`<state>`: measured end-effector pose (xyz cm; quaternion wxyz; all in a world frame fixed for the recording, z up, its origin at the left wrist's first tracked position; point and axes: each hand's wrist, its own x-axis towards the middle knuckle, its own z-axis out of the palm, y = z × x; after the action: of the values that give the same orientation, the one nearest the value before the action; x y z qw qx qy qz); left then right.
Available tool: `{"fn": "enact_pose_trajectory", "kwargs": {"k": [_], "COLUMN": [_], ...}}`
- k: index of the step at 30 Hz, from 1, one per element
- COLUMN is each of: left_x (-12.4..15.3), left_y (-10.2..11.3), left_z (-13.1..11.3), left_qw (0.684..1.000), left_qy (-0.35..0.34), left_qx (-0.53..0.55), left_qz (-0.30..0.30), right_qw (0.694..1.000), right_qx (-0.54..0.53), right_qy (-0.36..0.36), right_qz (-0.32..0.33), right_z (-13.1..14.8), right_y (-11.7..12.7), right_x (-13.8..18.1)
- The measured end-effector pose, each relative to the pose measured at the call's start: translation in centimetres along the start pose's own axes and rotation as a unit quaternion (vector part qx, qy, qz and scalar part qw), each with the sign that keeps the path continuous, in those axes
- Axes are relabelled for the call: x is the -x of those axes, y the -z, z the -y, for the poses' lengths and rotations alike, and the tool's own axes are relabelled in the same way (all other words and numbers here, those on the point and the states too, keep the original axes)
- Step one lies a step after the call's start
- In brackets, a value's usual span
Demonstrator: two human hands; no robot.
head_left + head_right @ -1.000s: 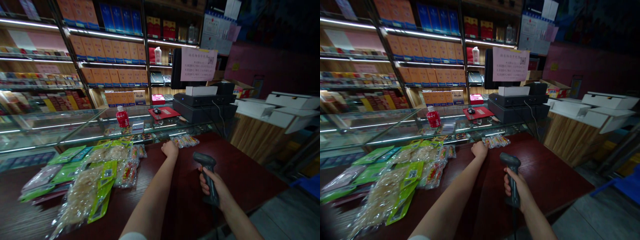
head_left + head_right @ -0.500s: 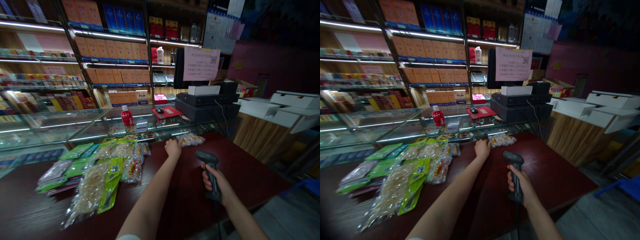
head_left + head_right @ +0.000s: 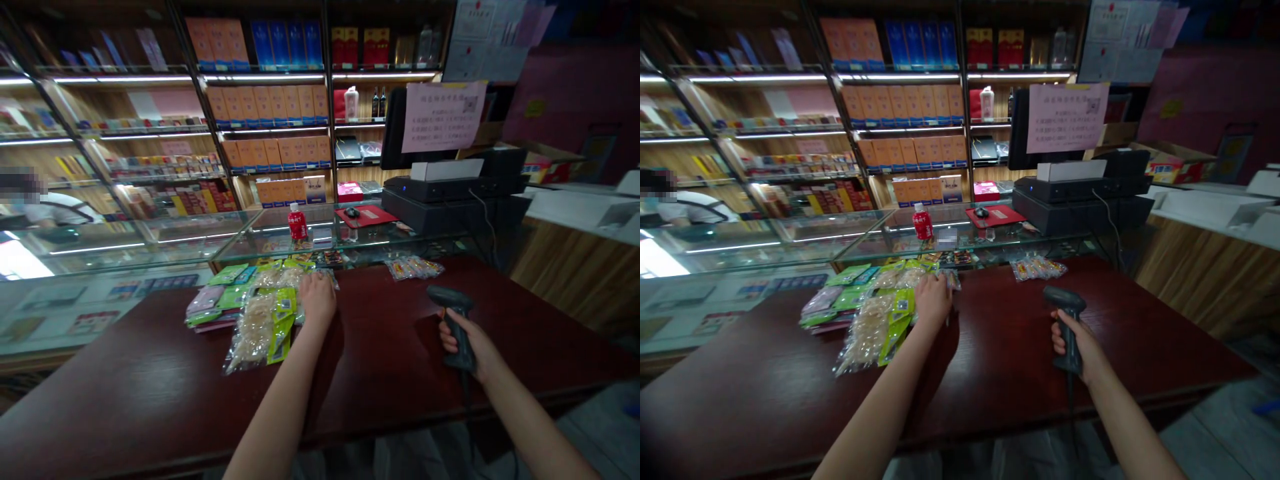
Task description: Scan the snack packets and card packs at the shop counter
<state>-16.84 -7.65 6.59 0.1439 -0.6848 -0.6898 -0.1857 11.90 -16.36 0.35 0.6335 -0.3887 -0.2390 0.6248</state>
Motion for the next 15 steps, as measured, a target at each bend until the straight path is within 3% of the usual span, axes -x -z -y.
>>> {"fn": "enact_pose_trajectory", "kwargs": {"k": [7,15], "left_x": [0.9,0.7], "left_y": [-0.7,-0.6], "left_z": [2.8,3.0], "left_qw": [0.997,0.996], "left_qy": [0.066,0.08], "left_qx": [-0.028,0.011], "left_qz": [0.024,0.032], "right_qw": [1.0,1.0], "right_qx": [-0.002,0.003], "right_qy": [0.007,0.009], "right_qz": [-0.007,-0.006], "right_z": [0.1,0.1], "right_y": [-0.1,0.2], "right_x": [0.3,0.1]}}
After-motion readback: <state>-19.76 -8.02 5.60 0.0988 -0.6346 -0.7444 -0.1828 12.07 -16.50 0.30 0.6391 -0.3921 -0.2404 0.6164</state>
